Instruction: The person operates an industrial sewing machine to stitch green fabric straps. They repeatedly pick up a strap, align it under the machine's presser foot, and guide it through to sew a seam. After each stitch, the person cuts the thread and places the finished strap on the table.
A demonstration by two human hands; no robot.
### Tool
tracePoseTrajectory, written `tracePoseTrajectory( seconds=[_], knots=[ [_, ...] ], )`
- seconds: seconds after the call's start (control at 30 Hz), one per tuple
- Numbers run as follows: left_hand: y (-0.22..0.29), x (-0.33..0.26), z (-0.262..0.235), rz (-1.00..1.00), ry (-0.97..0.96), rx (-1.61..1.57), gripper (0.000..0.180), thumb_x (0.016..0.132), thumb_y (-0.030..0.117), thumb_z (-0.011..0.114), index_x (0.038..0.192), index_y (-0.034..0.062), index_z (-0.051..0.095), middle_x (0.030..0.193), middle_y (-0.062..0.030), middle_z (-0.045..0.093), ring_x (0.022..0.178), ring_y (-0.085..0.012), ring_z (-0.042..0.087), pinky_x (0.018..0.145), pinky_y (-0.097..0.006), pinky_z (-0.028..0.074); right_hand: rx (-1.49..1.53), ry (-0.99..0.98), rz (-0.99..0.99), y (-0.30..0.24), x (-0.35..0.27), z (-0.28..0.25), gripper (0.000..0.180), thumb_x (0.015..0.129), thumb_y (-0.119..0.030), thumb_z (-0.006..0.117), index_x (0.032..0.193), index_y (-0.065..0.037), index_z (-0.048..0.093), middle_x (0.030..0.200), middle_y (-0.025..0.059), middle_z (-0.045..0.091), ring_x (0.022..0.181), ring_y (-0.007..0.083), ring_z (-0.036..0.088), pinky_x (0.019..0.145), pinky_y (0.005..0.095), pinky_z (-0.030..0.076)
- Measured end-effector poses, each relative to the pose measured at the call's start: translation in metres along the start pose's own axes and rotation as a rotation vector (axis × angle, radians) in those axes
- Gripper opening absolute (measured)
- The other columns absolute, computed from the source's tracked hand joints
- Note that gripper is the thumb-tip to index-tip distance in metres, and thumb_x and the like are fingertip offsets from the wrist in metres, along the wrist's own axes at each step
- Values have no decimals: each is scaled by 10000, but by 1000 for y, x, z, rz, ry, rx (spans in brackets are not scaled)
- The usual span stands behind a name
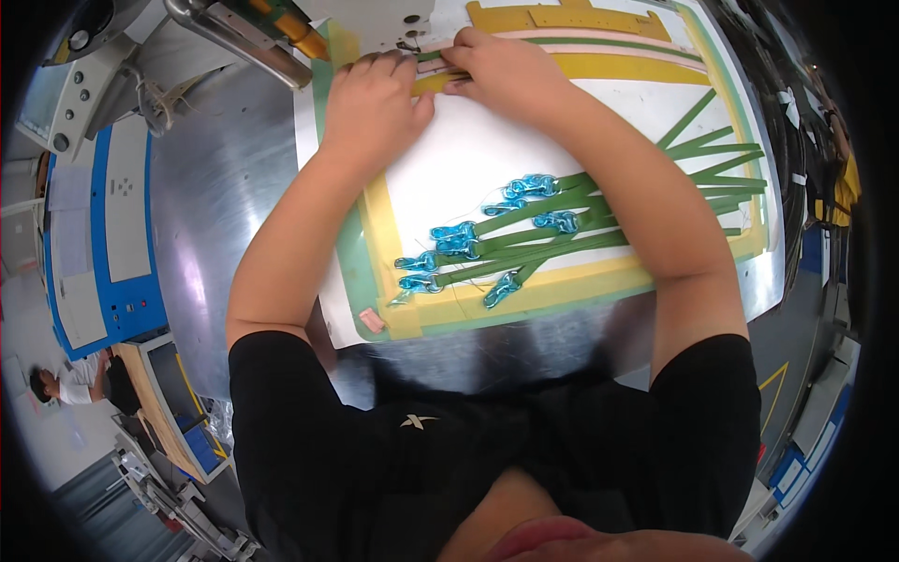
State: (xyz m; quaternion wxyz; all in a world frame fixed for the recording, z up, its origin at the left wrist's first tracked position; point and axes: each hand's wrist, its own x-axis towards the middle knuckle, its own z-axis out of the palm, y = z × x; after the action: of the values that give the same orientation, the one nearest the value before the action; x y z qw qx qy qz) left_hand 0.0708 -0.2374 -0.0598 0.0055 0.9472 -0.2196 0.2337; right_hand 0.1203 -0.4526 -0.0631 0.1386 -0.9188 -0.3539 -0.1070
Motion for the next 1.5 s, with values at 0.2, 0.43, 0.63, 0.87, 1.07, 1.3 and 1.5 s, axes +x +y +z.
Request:
tracePoseTrajectory(
  seconds=[0.2, 0.43, 0.63, 0.87, 1.07, 1.3, 1.5],
  knots=[
    [-2, 0, 5, 39, -43, -30, 462, 905, 348, 707, 1259, 51, 721, 1238, -86, 726, 1070, -285, 697, 922, -458, 530, 2, -19, 13, 1, 0, -2, 381, 943, -400, 711, 1144, -76, 740, 1101, 98, 665, 979, 316, 720, 803, 447, 600],
    [0, 2, 2, -13, -90, 2, 483, 920, 366, 689, 1275, 39, 719, 1246, -89, 726, 1055, -298, 706, 922, -457, 531, 11, 0, 11, 2, 0, 0, 377, 946, -401, 710, 1153, -88, 743, 1107, 91, 669, 982, 312, 722, 810, 449, 600],
    [0, 4, 0, -76, -174, -60, 509, 940, 374, 669, 1315, 31, 702, 1308, -125, 697, 1126, -318, 687, 963, -466, 524, -18, -112, 60, -2, 2, -6, 426, 949, -396, 708, 1259, -103, 708, 1228, 77, 655, 1049, 312, 710, 855, 447, 577],
    [-1, 8, -2, -116, -234, -114, 520, 947, 372, 657, 1337, 29, 690, 1333, -149, 677, 1157, -342, 672, 997, -475, 511, 0, 12, -4, 4, 0, 3, 391, 942, -422, 709, 1150, -92, 734, 1101, 86, 667, 986, 306, 721, 800, 446, 595],
    [2, 9, -6, -133, -258, -107, 505, 954, 372, 650, 1323, 30, 691, 1325, -144, 680, 1165, -329, 668, 992, -474, 517, -32, 12, -3, 1, -1, 5, 388, 946, -410, 708, 1179, -101, 713, 1119, 78, 662, 994, 302, 719, 797, 441, 593],
    [1, 5, 2, -122, -207, -107, 478, 953, 362, 650, 1287, 25, 703, 1282, -134, 700, 1139, -315, 681, 959, -472, 535, -36, -16, 27, -3, -1, 1, 409, 962, -401, 695, 1248, -108, 697, 1170, 59, 660, 1031, 285, 713, 831, 428, 589],
    [4, 7, 1, -131, -210, -92, 470, 945, 363, 665, 1261, 20, 714, 1237, -130, 714, 1105, -316, 693, 940, -466, 543, -45, -45, 53, -5, 0, -2, 424, 971, -400, 690, 1282, -112, 685, 1189, 54, 660, 1044, 283, 711, 851, 429, 586]
  ],
)
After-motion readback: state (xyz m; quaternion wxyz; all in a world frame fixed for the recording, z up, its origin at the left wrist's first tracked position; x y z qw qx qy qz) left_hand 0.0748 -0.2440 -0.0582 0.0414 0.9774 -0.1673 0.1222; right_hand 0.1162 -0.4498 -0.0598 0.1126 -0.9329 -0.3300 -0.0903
